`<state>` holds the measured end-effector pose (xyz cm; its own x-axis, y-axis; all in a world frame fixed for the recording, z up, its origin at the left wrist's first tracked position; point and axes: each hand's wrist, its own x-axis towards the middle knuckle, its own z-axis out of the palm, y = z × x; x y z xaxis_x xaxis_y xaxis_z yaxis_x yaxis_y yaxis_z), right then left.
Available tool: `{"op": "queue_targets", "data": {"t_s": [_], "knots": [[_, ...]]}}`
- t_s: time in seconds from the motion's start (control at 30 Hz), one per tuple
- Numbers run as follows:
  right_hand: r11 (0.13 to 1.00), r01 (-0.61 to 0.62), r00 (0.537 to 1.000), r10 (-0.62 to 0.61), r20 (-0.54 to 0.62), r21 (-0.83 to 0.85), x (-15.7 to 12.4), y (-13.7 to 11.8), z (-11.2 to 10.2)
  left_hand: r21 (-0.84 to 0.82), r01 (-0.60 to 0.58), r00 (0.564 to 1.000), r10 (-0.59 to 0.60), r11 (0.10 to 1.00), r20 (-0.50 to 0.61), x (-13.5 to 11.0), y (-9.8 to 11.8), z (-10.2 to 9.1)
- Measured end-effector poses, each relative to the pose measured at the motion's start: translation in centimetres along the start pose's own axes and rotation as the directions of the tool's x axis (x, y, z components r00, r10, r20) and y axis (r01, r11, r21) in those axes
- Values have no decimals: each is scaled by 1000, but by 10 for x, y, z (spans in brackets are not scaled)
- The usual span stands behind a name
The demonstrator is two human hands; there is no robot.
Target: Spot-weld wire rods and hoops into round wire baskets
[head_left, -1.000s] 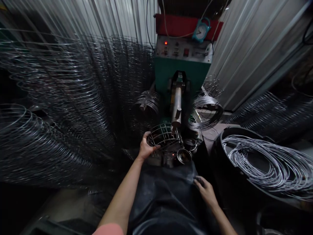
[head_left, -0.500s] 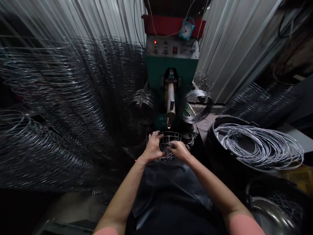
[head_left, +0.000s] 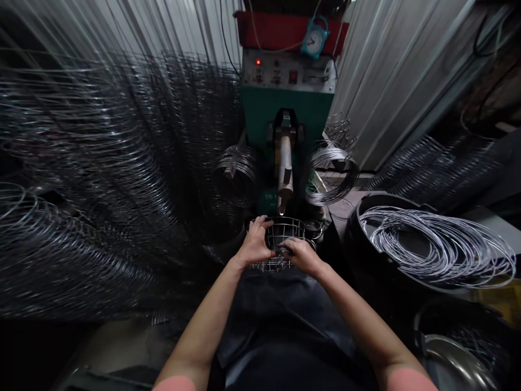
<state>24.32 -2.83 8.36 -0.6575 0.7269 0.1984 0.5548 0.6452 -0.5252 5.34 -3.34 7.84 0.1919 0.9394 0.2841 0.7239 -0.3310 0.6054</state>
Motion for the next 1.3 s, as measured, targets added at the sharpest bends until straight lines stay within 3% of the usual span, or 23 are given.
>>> {"op": "queue_targets", "data": {"t_s": [0.2,0.57,0.83,1.07,1.3], "knots": [[997,35,999,-36,-3,-72,6,13,6,-21,5,1000,-5,1000,22,11,-11,2],[995,40,999,-40,-4,-86,4,12,7,-60,-8,1000,10,998,30,10,-17,6],[991,15,999,-20,-32,-133,28,17,-7,-115,19,1000,-19,993,4,38,-24,5],[990,-58,992,42,-122,-127,23,19,2,-118,-6,1000,3,993,-27,43,-29,9],[981,-148,967,117,-228,-126,44,31,3,-42,54,997,-56,998,-51,69,-32,10]]}}
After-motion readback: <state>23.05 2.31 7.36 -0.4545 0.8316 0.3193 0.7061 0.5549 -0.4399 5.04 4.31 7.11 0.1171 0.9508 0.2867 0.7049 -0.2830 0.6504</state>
